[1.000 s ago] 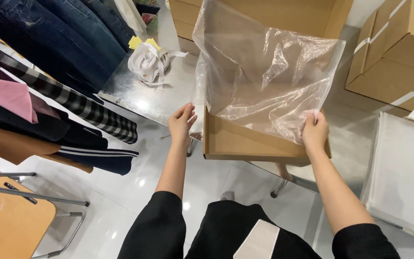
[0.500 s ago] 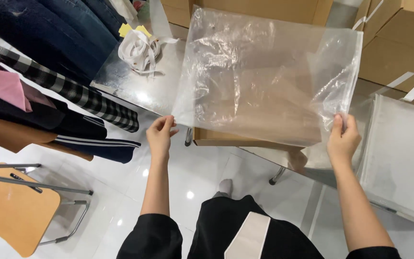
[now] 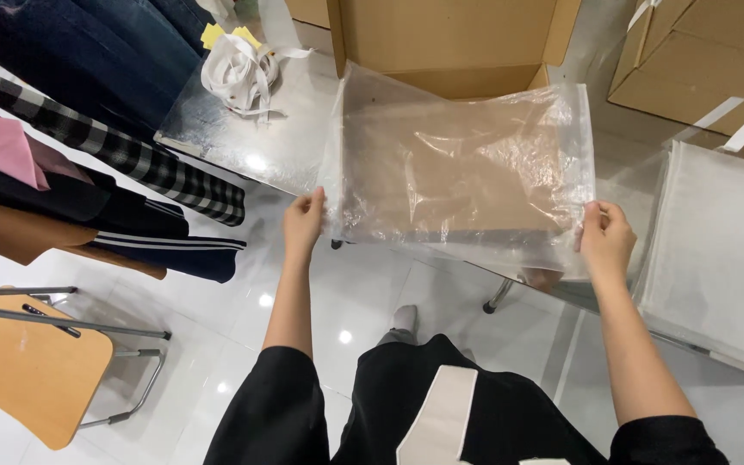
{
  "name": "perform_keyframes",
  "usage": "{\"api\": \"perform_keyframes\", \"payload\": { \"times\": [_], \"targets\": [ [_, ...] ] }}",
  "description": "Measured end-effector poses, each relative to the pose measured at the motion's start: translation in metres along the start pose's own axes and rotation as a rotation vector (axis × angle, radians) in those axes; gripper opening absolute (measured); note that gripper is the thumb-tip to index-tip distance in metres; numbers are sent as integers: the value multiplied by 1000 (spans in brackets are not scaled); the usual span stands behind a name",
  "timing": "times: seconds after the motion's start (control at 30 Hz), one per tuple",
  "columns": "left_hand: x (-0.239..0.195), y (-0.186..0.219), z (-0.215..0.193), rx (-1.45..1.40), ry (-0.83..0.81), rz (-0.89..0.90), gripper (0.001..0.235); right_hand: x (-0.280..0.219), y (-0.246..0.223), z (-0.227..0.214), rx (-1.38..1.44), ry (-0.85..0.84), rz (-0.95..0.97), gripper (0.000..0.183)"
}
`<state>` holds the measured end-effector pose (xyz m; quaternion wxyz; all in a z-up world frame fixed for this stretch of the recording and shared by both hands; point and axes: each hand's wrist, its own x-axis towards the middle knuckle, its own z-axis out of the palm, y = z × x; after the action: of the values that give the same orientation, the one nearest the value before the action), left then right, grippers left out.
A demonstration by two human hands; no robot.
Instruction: The person opens a cardboard box and removes a brown garment wrapped in a plastic bag. They unfold the garment, place it on a hanger, and hang it on a clothing rack. The person then closes the box and ties it with a white ribbon.
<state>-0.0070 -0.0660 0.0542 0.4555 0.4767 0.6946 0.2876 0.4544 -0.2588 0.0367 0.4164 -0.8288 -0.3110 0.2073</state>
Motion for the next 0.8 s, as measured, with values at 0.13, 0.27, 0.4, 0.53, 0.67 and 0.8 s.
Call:
{"api": "perform_keyframes", "payload": {
  "times": [0.13,0.27,0.4,0.53,0.67,0.8],
  "targets": [
    [6,-4,7,70,65,138,27,5,21,6,-120,50,-87,26],
    [-27,-15,-8,-17,135,248,24,-11,58,5,-120,193,-281,18],
    [-77,-35,-16,-61,61,13,25,-27,91,4,-157,120,-235,20],
    [-62,-88,-13,-16,52,68,25,-9,116,3,-95,52,-170,15],
    [-43,-56,-10,-56,22,62,41,5,80,9,-59,94,-133,23],
    [1,-48,21,-42,149,212,40,34,66,23,-94,177,-197,23]
  ]
}}
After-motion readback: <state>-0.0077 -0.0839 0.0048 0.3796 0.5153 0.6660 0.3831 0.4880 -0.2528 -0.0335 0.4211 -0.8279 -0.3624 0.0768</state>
